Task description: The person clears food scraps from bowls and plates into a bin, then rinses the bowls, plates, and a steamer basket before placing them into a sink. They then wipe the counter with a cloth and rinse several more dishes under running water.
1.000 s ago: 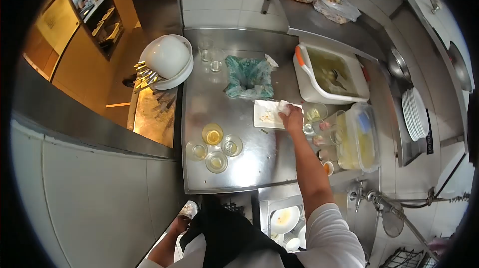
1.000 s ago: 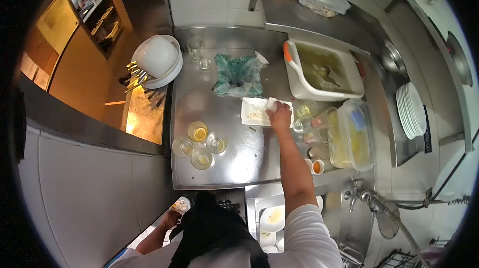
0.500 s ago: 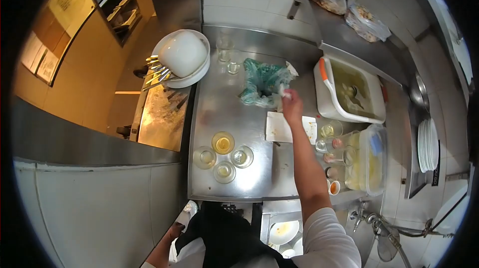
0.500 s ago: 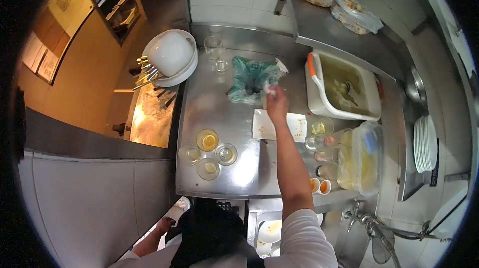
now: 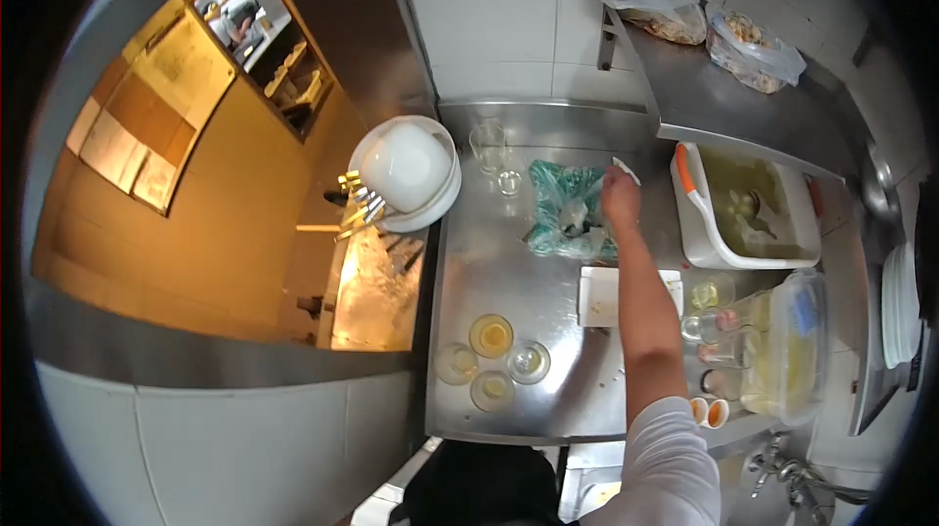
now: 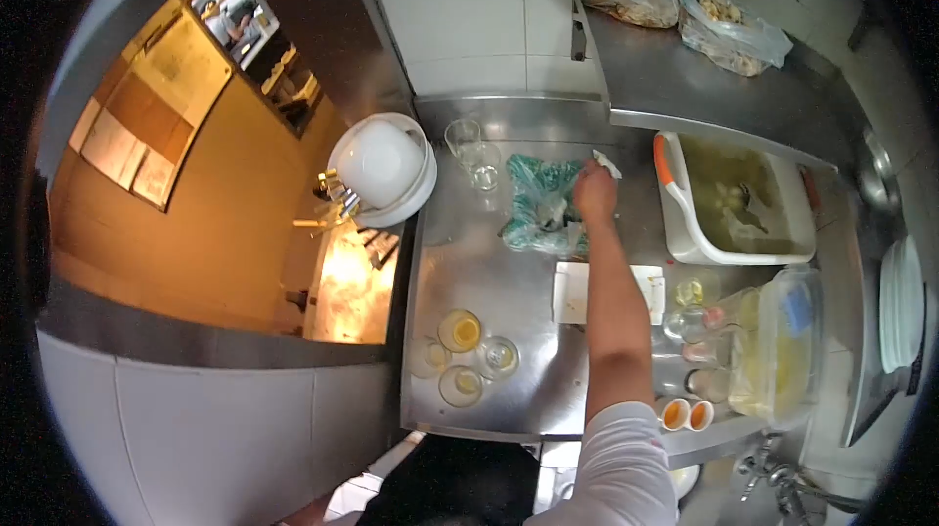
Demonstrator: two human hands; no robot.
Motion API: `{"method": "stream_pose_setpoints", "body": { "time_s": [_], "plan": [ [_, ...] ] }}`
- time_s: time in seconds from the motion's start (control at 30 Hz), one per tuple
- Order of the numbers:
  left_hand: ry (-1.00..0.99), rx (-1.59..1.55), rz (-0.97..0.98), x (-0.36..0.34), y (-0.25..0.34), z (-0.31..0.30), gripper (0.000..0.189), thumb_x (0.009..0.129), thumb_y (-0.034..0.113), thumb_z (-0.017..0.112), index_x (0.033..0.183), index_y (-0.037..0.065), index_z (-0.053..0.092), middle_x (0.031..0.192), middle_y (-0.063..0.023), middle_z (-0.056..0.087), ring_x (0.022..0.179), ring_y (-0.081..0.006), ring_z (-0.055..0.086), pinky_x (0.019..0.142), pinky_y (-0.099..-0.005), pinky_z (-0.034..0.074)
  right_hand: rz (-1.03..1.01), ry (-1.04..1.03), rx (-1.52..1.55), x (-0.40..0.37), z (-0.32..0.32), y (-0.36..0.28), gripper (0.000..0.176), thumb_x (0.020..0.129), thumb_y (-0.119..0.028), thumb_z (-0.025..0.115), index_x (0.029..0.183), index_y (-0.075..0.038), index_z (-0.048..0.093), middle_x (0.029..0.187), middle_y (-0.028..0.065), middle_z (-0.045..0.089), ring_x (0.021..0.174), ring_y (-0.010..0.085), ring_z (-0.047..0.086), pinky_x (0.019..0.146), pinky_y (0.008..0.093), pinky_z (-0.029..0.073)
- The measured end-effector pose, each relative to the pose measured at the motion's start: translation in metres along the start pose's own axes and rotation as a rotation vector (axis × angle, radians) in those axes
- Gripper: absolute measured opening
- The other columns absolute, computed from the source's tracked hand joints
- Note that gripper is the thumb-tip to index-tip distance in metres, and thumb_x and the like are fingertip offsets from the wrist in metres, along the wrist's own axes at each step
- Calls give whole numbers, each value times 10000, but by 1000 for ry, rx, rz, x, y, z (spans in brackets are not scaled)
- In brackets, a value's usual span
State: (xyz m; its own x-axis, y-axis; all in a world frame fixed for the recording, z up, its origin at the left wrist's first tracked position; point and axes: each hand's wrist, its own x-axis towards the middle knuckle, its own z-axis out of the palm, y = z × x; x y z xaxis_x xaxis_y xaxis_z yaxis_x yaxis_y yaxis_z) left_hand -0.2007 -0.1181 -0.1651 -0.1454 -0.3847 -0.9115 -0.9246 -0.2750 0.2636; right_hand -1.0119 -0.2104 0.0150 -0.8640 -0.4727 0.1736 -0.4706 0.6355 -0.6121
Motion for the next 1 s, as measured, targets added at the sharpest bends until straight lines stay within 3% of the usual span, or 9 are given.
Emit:
{"method": "stream_pose_setpoints", "body": {
  "time_s": [0.13,0.2,0.33,0.5,0.63,0.7,0.8,0.9,1.0],
  "plan": [
    [21,44,16,-23,24,-7,374,797,399,501,1023,106,551,995,-65,591,801,-198,591,608,-385,478,-19,97,-110,42,32,47,340,765,-92,495,1100,-75,553,1010,200,575,992,313,531,851,438,406],
    [24,54,10,-29,34,-7,372,796,397,502,1022,106,553,994,-66,591,802,-198,591,609,-384,479,-352,317,-262,55,49,72,343,747,-129,494,1081,-139,573,995,196,568,898,366,556,779,442,451],
    [22,69,11,-32,39,-8,367,794,392,505,1019,106,556,993,-68,592,803,-199,592,610,-383,480,-215,-59,-333,59,34,86,339,742,-101,482,1069,-126,568,982,189,564,907,360,550,785,448,437],
    [11,58,30,-28,42,-2,362,792,386,509,1016,106,559,992,-70,593,804,-200,593,611,-380,481,-41,335,58,14,-15,41,286,746,-101,554,1032,-100,569,1021,144,575,954,331,535,790,415,431],
    [-20,115,87,-13,52,1,358,790,381,512,1013,106,562,991,-72,594,805,-200,594,613,-379,483,9,-102,268,-30,-29,-10,385,800,-268,570,1137,-87,527,1131,177,534,1039,343,503,846,411,413],
    [-47,166,131,5,65,5,356,789,379,514,1011,106,563,990,-73,594,805,-200,595,613,-378,483,-239,38,126,-48,4,12,550,780,-433,581,1200,-92,484,1080,202,551,957,361,542,802,413,439],
    [-81,219,171,24,87,9,353,787,375,516,1009,105,566,989,-74,595,806,-201,595,614,-377,484,-75,158,135,-100,-11,18,429,797,-364,578,1083,-45,560,914,187,611,784,318,607,703,383,479],
    [-98,258,202,30,93,10,350,786,371,518,1007,105,568,988,-75,596,806,-201,596,615,-375,485,335,102,837,-191,-21,52,273,816,-240,548,929,5,588,743,90,592,560,130,568,429,242,429],
    [-106,298,235,34,97,6,347,784,368,521,1005,105,570,987,-76,596,807,-201,597,616,-374,486,870,12,1109,-270,-46,64,218,818,-190,534,921,2,538,767,90,565,561,173,579,435,274,483]
  ]
}}
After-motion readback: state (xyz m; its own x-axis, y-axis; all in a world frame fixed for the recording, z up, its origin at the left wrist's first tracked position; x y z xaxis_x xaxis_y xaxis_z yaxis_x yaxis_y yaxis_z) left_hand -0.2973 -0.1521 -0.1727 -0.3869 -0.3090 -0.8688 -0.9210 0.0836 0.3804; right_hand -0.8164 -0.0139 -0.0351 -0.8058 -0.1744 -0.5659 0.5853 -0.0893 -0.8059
